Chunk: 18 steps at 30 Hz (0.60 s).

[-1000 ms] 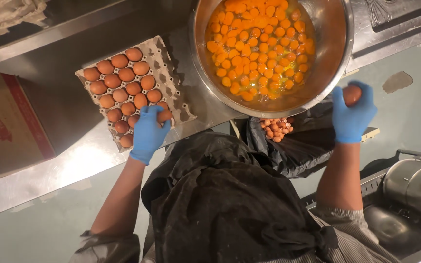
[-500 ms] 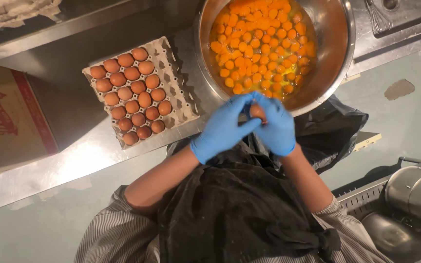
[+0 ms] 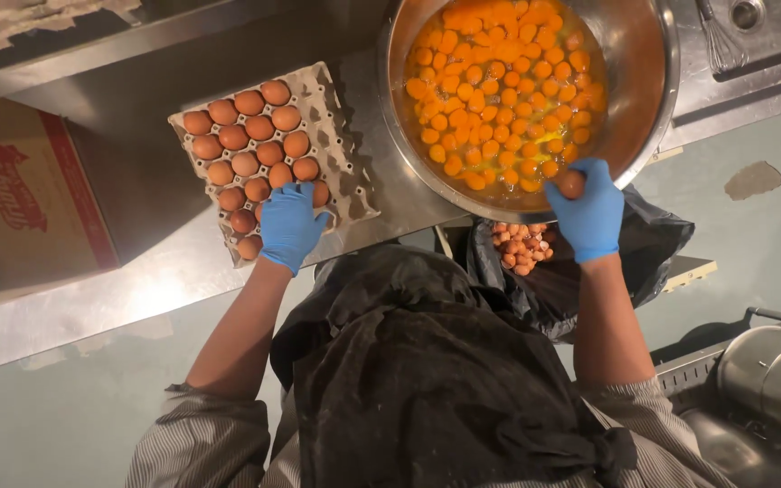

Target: Crack a large quantity of eggs into a metal bowl.

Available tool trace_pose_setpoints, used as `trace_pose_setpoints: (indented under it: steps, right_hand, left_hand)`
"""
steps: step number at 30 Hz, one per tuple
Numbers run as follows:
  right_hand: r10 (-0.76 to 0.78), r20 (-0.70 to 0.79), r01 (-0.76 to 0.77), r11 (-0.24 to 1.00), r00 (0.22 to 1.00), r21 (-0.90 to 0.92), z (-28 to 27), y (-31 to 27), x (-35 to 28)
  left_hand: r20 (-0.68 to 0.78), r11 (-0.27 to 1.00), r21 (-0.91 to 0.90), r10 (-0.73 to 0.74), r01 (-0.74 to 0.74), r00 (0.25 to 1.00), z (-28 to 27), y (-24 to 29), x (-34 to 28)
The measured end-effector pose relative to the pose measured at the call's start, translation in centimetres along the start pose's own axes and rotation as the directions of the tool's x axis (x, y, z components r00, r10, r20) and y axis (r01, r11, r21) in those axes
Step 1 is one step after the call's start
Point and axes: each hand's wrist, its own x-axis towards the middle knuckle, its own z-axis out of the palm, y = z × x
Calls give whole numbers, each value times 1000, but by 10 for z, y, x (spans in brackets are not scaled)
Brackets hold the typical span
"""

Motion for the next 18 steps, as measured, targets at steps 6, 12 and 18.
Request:
trace_pose_setpoints:
  steps: [6, 12, 18]
  right_hand:
    - [1, 36, 6, 982, 999, -187, 21, -3, 26]
    - [39, 11, -36, 976, 999, -213, -6, 12, 35]
    - [165, -170, -177, 982, 972, -59, -71, 43, -13]
  left_hand:
    - [25, 965, 260, 33, -38, 999, 18, 7, 13]
    - [5, 950, 296, 102, -98, 995, 34, -7, 22]
    - [-154, 953, -301, -11, -37, 988, 25, -21, 18]
